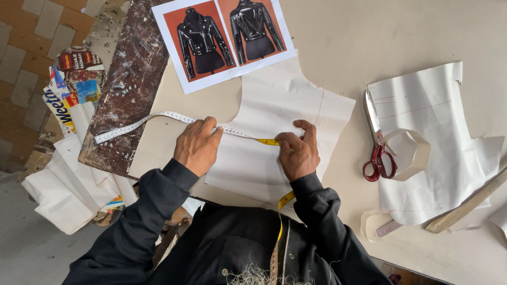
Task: The person uses a ruler and pencil to mark lines on a white fabric pattern, then cuts along the marked lines with scissors. They measure the cut piece with a tape measure and mark additional points with a pencil.
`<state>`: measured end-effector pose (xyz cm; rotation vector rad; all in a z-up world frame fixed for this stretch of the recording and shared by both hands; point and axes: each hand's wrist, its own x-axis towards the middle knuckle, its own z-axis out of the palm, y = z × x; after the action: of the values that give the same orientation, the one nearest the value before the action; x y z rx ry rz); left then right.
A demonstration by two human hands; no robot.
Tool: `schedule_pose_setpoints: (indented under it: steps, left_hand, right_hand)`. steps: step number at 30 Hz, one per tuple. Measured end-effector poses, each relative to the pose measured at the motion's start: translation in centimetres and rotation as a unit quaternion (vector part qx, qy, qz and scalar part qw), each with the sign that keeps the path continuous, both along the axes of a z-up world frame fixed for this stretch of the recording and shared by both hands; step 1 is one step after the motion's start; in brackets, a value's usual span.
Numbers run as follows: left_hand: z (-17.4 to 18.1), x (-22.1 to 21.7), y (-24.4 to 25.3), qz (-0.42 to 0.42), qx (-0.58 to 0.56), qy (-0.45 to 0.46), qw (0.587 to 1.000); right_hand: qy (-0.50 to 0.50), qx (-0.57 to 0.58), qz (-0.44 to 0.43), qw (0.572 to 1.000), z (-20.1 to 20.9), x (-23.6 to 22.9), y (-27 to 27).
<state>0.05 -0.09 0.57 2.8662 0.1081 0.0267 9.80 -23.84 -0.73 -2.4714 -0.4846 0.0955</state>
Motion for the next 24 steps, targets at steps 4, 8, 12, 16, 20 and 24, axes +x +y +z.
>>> schedule_pose_setpoints:
  steps: [4, 8, 12, 16, 20, 24]
  left_hand:
    - [0.15, 0.09, 0.02, -0.002, 0.0, -0.005, 1.0]
    - [0.09, -0.15, 0.08, -0.003, -0.002, -0.013, 1.0]
    - [0.08, -0.24, 0.1, -0.006, -0.01, -0.024, 1.0]
    - [0.36, -0.13, 0.05, -0.01, -0.004, -0.032, 0.999]
    - [0.11, -0.43, 0.03, -0.009, -0.007, -0.027, 1.0]
    - [0.14, -0.36, 0.09, -0.014, -0.004, -0.035, 0.999]
  right_hand:
    - [-0.014, 0.001, 0.011, 1.0, 0.08, -0.12, 0.1]
    - [-0.023, 0.002, 0.016, 1.0, -0.21, -0.27, 0.03]
    - [-0.02, 0.008, 0.017, 1.0, -0.51, -0.39, -0.07]
    - [-0.021, 0.015, 0.014, 1.0, -0.37, -0.38, 0.0]
    - [-0.021, 0.013, 0.01, 1.0, -0.66, -0.57, -0.03]
    - [-0.022, 0.008, 0.013, 1.0, -0.63, -0.52, -0.02]
